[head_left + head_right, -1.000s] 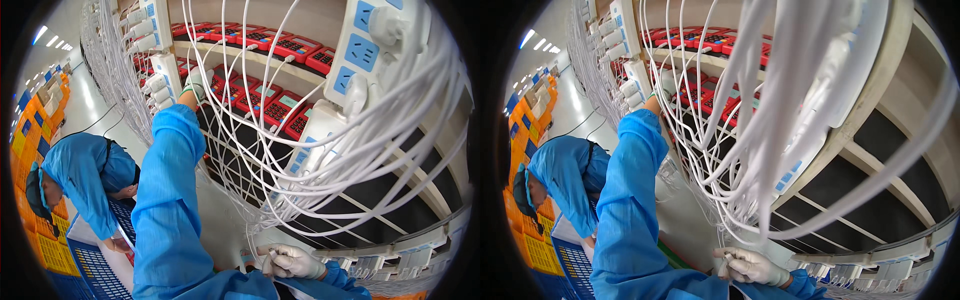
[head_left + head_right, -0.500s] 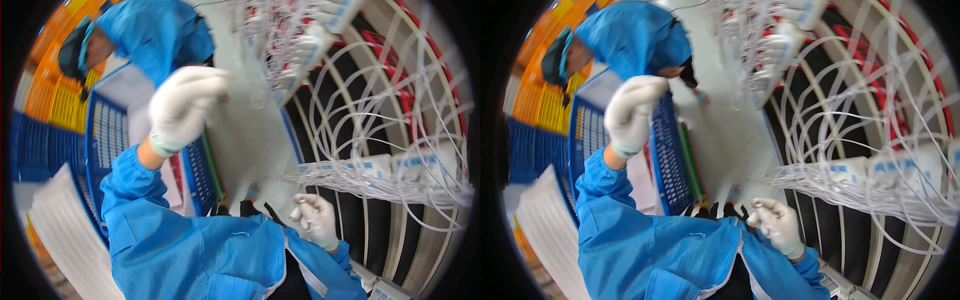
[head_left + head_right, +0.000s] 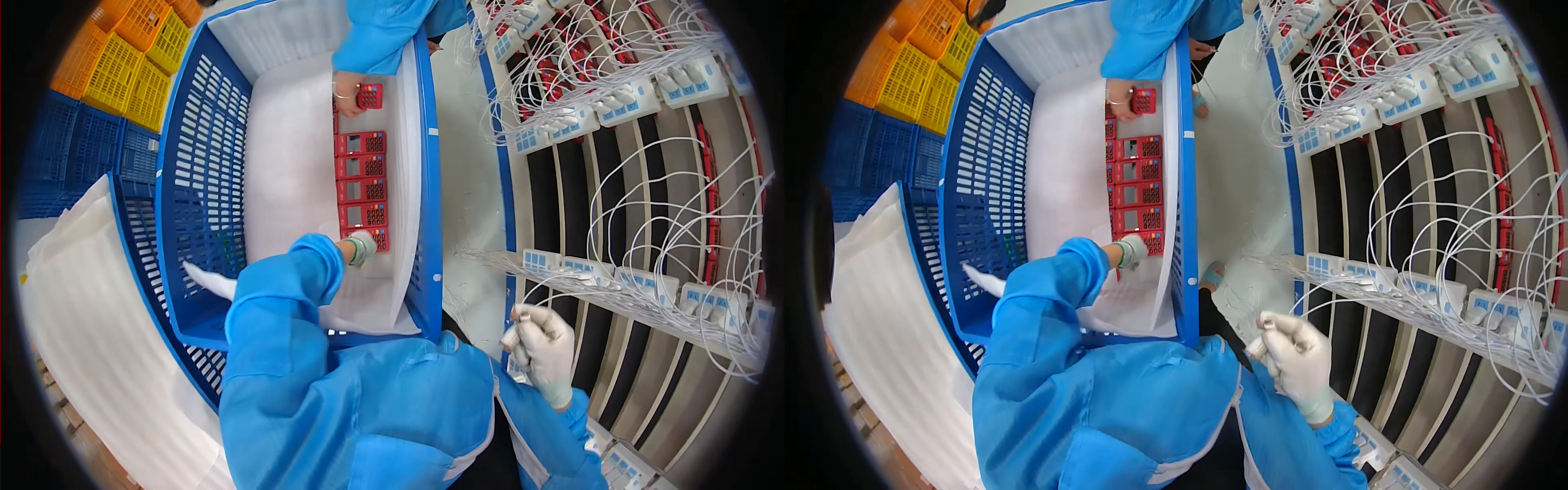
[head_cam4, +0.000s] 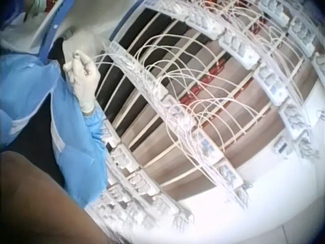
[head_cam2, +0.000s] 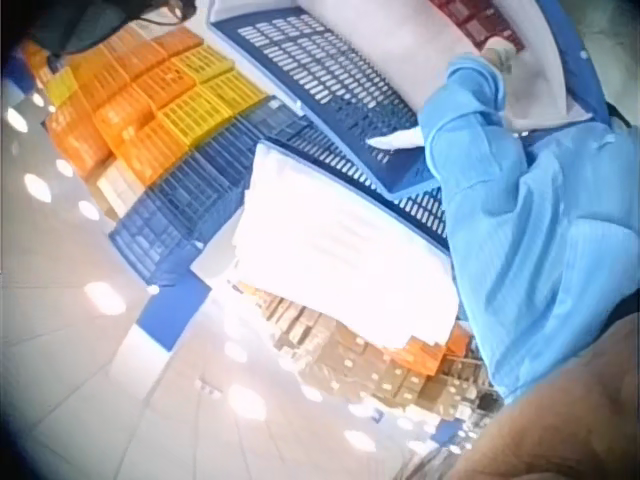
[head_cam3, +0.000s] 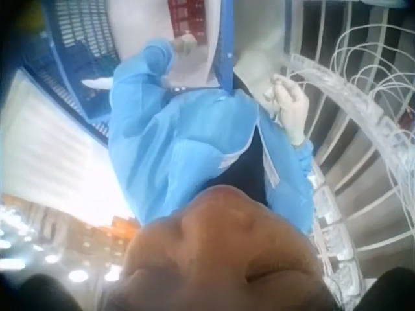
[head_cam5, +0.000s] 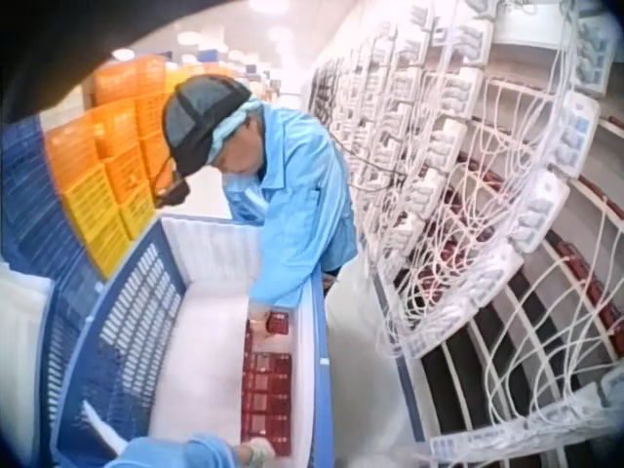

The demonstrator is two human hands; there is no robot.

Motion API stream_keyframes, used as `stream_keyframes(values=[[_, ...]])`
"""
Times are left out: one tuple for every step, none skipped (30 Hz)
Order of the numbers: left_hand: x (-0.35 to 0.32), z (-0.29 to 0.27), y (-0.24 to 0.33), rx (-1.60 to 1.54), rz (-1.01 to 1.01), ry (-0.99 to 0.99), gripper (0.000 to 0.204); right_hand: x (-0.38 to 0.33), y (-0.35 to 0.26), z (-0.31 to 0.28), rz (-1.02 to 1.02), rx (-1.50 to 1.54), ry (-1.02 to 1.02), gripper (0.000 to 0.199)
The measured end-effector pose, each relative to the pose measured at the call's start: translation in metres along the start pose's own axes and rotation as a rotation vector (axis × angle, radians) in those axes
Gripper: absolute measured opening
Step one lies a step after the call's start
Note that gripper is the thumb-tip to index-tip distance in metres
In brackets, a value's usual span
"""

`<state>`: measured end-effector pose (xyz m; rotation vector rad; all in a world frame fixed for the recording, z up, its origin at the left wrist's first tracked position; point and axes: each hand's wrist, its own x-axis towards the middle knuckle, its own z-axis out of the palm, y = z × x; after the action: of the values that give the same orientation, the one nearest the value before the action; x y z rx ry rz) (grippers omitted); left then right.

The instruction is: The person removes electronic devices from a crate, connects charging cables to each device by hand, and places the devices onto a charging shelf rack.

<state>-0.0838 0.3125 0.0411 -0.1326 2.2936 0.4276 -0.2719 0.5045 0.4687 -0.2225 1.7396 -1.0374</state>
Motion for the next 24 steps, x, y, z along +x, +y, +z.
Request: stream_keyframes(values=[[-0.002,-0.004,0.004,0.061,0.085,-0.097,0.029,-0.002,0.004,0.002,0.002,-0.027,0.044,0.018],[0.006,0.002,0.005,-0.076,-0.024,-0.152,0.038,-0.002,0.009,0.004,-0.004,-0.02,0.089,0.018],[0.008,0.004,0.006,-0.151,-0.093,-0.178,0.038,-0.009,0.012,0.005,-0.01,-0.011,0.136,0.018],[0.011,0.005,0.007,-0.176,-0.129,-0.193,0.037,-0.013,0.015,0.006,-0.009,-0.009,0.159,0.018],[0.016,0.004,0.008,-0.184,-0.153,-0.206,0.037,-0.017,0.019,0.005,-0.001,0.01,0.208,0.018],[0.018,0.006,0.008,-0.177,-0.17,-0.219,0.038,-0.02,0.022,0.007,0.01,0.035,0.25,0.018],[0.021,0.008,0.008,-0.17,-0.186,-0.235,0.038,-0.022,0.023,0.008,0.014,0.045,0.266,0.018],[0.027,0.007,0.009,-0.151,-0.196,-0.252,0.038,-0.024,0.025,0.009,0.006,0.043,0.287,0.018],[0.032,0.008,0.009,-0.128,-0.207,-0.27,0.039,-0.024,0.026,0.01,-0.003,0.039,0.306,0.018],[0.036,0.01,0.01,-0.093,-0.205,-0.29,0.04,-0.024,0.029,0.011,0.004,0.057,0.352,0.018],[0.041,0.011,0.01,-0.049,-0.201,-0.306,0.041,-0.024,0.031,0.012,0.006,0.066,0.362,0.018],[0.048,0.011,0.013,0.021,-0.169,-0.332,0.042,-0.025,0.033,0.012,-0.024,0.096,0.404,0.017],[0.051,0.011,0.014,0.164,-0.074,-0.383,0.043,-0.027,0.033,0.013,-0.054,0.124,0.444,0.017],[0.054,0.013,0.011,0.487,0.155,-0.482,0.041,-0.028,0.032,0.014,-0.055,0.135,0.457,0.017],[0.06,0.013,0.009,0.796,0.42,-0.513,0.04,-0.03,0.031,0.013,-0.053,0.143,0.466,0.017],[0.058,0.013,0.001,1.406,0.912,-0.61,0.036,-0.031,0.031,0.012,-0.067,0.117,0.457,0.017],[0.058,0.017,-0.009,1.996,1.43,-0.666,0.032,-0.031,0.031,0.012,-0.082,0.091,0.443,0.017],[0.049,0.021,-0.019,2.543,2.001,-0.653,0.029,-0.031,0.029,0.014,-0.075,0.103,0.415,0.015],[0.039,0.015,-0.021,2.537,2.013,-0.656,0.029,-0.028,0.03,0.014,-0.07,0.11,0.414,0.015],[0.025,0.01,-0.025,2.74,1.587,-0.854,0.025,-0.024,0.03,0.015,-0.091,0.099,0.412,0.015],[0.007,-0.005,-0.025,2.884,1.127,-1.017,0.022,-0.021,0.028,0.013,-0.112,0.089,0.421,0.015],[-0.017,-0.027,-0.03,2.963,0.916,-1.086,0.021,-0.021,0.024,0.011,-0.079,0.086,0.443,0.015],[-0.049,-0.05,-0.037,3.02,0.698,-1.16,0.019,-0.018,0.022,0.01,-0.08,0.094,0.442,0.015],[-0.085,-0.077,-0.036,3.027,0.486,-1.29,0.02,-0.015,0.021,0.01,-0.112,0.072,0.396,0.015]])
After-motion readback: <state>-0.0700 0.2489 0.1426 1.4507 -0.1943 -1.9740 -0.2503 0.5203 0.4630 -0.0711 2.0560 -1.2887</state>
